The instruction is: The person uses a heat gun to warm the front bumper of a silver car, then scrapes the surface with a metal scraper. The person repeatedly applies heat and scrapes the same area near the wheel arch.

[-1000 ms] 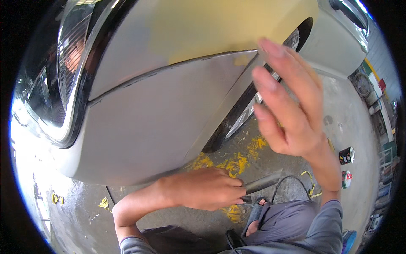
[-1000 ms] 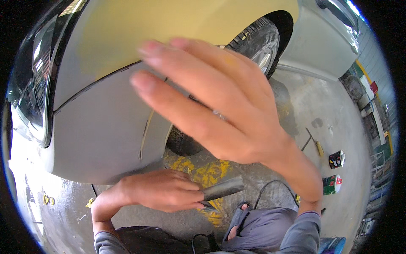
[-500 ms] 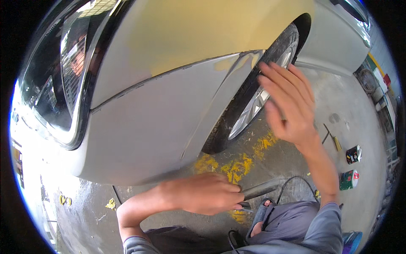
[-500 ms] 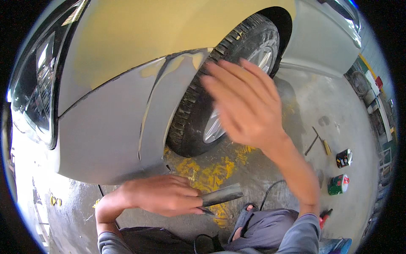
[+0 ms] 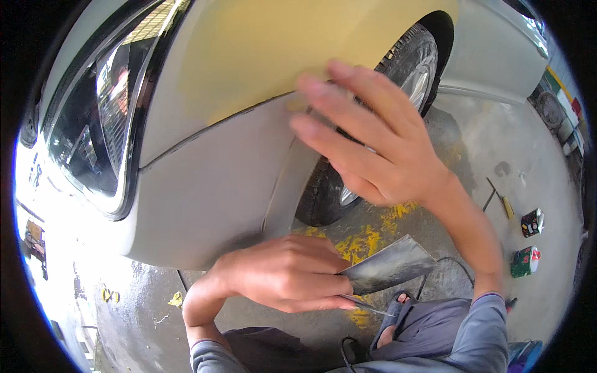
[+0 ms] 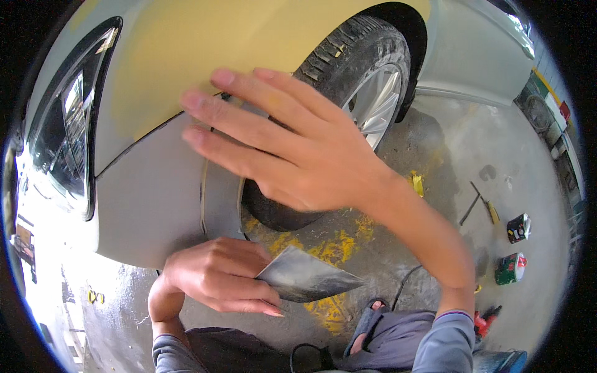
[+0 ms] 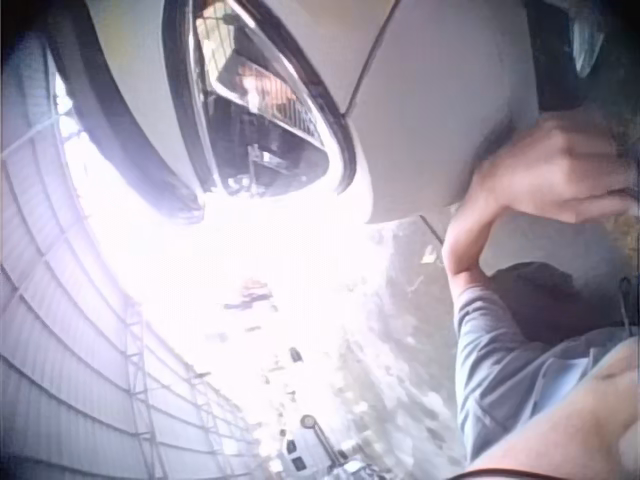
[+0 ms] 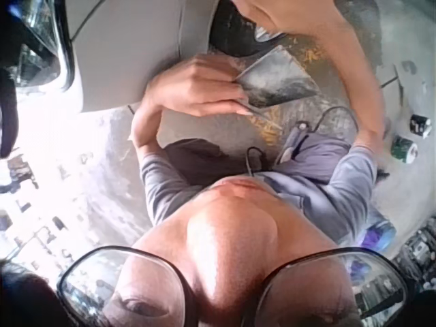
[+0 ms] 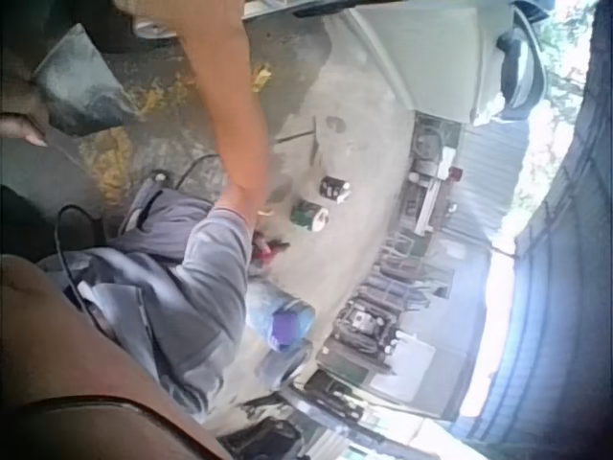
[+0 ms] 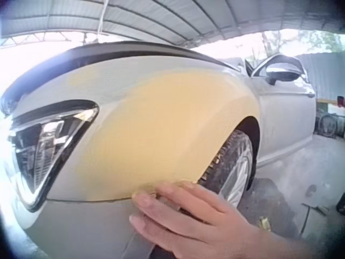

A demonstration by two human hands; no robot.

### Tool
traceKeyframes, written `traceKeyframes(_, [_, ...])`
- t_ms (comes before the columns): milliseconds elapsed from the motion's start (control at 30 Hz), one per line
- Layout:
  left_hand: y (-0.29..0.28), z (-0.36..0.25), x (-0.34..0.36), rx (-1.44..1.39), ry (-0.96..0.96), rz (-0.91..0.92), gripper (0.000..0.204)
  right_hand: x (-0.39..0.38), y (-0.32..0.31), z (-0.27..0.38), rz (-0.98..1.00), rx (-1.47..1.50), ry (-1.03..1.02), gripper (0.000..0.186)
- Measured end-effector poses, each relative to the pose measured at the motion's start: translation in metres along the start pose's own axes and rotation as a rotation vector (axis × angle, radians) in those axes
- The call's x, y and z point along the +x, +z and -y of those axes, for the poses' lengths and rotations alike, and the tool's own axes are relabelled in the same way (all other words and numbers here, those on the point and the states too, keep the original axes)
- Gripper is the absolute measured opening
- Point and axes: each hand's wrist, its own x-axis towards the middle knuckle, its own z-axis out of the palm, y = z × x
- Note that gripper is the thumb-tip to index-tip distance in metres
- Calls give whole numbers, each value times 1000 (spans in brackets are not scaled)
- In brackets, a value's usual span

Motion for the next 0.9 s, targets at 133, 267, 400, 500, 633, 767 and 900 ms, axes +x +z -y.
traceKeyframes(133, [-11, -11, 0, 94, -70, -25, 11, -58, 8, -8, -16, -32, 328, 40])
traceKeyframes(267, [-7, -18, 0, 147, -246, -129, 12, -101, -1, 25, -335, 1093, 664, 35])
traceKeyframes(400, [5, -16, 3, 147, -389, -264, 12, -63, -24, 70, -311, 1704, 1025, 39])
traceKeyframes(500, [7, -18, 9, 178, -464, -234, 14, -50, -34, 73, -288, 1575, 1081, 39])
traceKeyframes(633, [3, -9, 17, 307, -342, -219, 16, -46, -33, 61, -459, 1243, 1079, 27])
traceKeyframes(767, [-17, -7, 9, 428, -252, -61, 21, -55, -30, 27, -450, 682, 679, 23])
traceKeyframes(900, [-10, 5, -3, 507, -63, -7, 17, -49, -37, 12, -133, 171, 334, 31])
